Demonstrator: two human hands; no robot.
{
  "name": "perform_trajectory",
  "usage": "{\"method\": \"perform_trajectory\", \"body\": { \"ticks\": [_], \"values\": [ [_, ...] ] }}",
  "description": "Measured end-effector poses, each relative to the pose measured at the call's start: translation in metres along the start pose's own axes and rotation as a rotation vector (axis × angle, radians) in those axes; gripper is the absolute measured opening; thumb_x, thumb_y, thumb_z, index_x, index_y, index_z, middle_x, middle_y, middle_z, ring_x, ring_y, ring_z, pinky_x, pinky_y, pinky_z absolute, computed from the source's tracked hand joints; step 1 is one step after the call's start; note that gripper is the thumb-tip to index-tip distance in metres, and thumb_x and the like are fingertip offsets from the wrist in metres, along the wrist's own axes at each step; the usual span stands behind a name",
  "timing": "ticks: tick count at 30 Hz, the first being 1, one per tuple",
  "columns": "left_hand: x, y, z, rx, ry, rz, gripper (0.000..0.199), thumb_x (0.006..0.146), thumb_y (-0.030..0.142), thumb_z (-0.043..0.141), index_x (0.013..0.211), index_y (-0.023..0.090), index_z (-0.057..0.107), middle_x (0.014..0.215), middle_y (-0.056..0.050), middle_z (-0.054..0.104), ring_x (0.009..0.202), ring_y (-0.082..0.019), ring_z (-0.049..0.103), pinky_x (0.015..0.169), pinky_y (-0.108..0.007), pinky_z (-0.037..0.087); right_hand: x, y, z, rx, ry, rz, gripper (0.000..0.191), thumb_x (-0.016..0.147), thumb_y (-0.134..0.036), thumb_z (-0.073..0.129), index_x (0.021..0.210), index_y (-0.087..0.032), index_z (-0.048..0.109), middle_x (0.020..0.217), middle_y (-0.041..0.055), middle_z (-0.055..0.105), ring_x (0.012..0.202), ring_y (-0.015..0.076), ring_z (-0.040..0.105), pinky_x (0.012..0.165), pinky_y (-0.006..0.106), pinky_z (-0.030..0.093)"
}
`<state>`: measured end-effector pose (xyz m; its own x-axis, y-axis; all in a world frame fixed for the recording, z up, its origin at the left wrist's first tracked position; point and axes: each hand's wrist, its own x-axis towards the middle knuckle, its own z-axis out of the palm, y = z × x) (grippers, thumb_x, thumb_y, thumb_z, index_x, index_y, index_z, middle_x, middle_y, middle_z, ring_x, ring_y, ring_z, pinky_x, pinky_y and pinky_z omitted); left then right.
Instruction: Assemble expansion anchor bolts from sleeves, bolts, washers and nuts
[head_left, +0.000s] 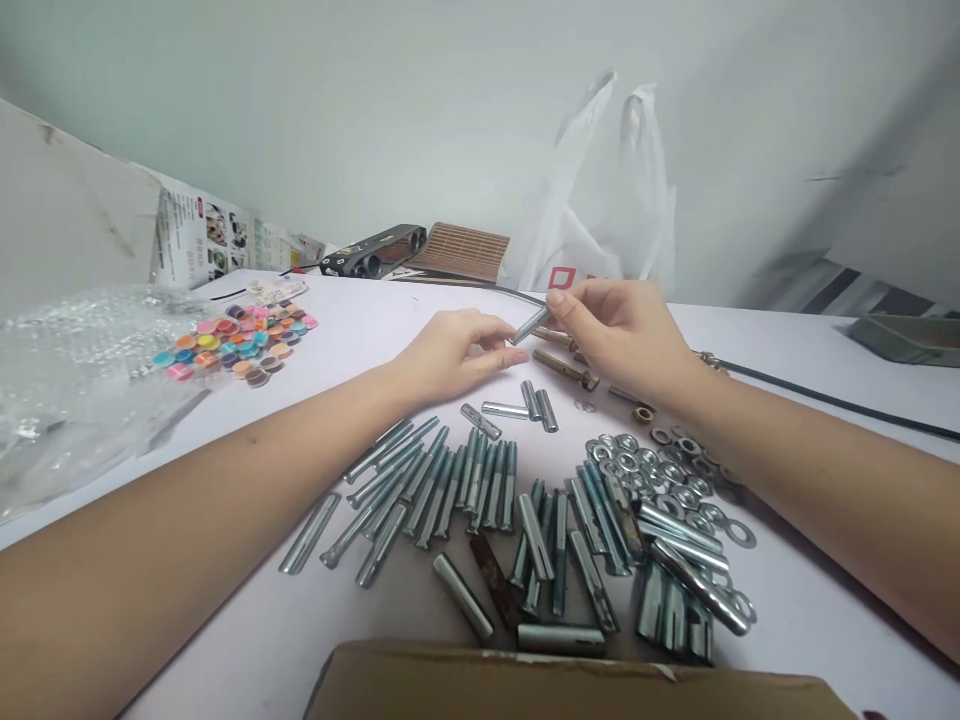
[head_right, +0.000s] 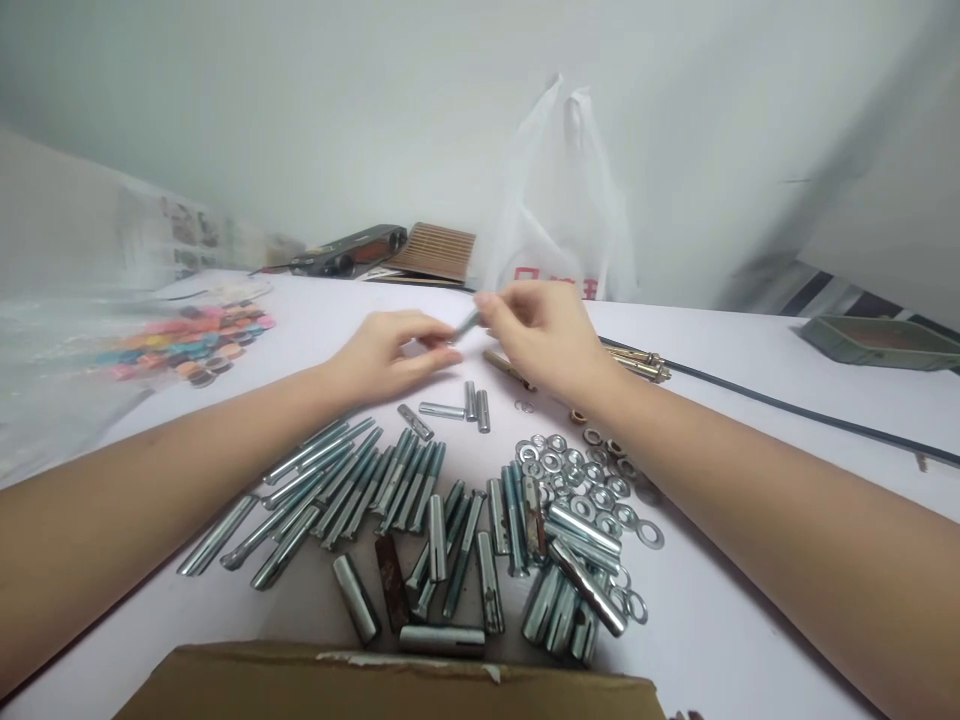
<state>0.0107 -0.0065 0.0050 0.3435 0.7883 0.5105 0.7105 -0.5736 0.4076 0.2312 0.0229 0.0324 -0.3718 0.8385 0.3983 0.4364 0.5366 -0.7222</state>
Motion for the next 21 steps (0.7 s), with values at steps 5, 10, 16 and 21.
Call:
{"method": "perform_trajectory", "body": {
  "ticks": [5, 10, 16, 21],
  "values": [
    [0.0, -0.001, -0.004, -0.148, -0.064, -0.247, 0.057, 0.096, 0.063, 0.048, 0.099, 0.014, 0.078, 0.091, -0.007, 0.078, 0.086, -0.015, 0.069, 0.08, -0.025, 0.049, 0.016, 0.0, -0.018, 0.088, 0.174, 0.065, 0.033, 0.089, -0.049, 0.07, 0.087, -0.017, 0.075, 0.087, 0.0074, 0.073, 0.08, 0.0166, 0.066, 0.076, 0.032, 0.051],
    [0.004, -0.008, -0.004, -0.396, -0.042, -0.437, 0.073, 0.093, 0.075, 0.039, 0.091, 0.01, 0.074, 0.083, -0.009, 0.076, 0.082, -0.014, 0.07, 0.087, -0.026, 0.051, 0.03, 0.013, -0.046, -0.289, 0.082, 0.197, 0.046, 0.086, -0.062, 0.068, 0.075, -0.017, 0.071, 0.075, 0.0077, 0.068, 0.064, 0.016, 0.055, 0.065, 0.035, 0.045],
    [0.004, -0.013, -0.005, -0.535, 0.005, -0.548, 0.068, 0.088, 0.076, 0.051, 0.088, 0.011, 0.073, 0.08, -0.008, 0.074, 0.076, -0.013, 0.068, 0.084, -0.025, 0.051, 0.041, 0.044, -0.052, -0.705, -0.327, 0.378, 0.037, 0.089, -0.055, 0.066, 0.083, -0.02, 0.075, 0.075, 0.0079, 0.068, 0.069, 0.0214, 0.059, 0.062, 0.037, 0.042],
    [0.003, -0.016, -0.005, -0.525, 0.001, -0.537, 0.065, 0.086, 0.075, 0.055, 0.086, 0.013, 0.073, 0.078, -0.006, 0.074, 0.078, -0.013, 0.068, 0.085, -0.025, 0.049, 0.042, 0.045, -0.051, -0.725, -0.358, 0.318, 0.034, 0.089, -0.053, 0.067, 0.09, -0.02, 0.077, 0.089, 0.0092, 0.073, 0.079, 0.0219, 0.064, 0.065, 0.035, 0.043]
  ]
}}
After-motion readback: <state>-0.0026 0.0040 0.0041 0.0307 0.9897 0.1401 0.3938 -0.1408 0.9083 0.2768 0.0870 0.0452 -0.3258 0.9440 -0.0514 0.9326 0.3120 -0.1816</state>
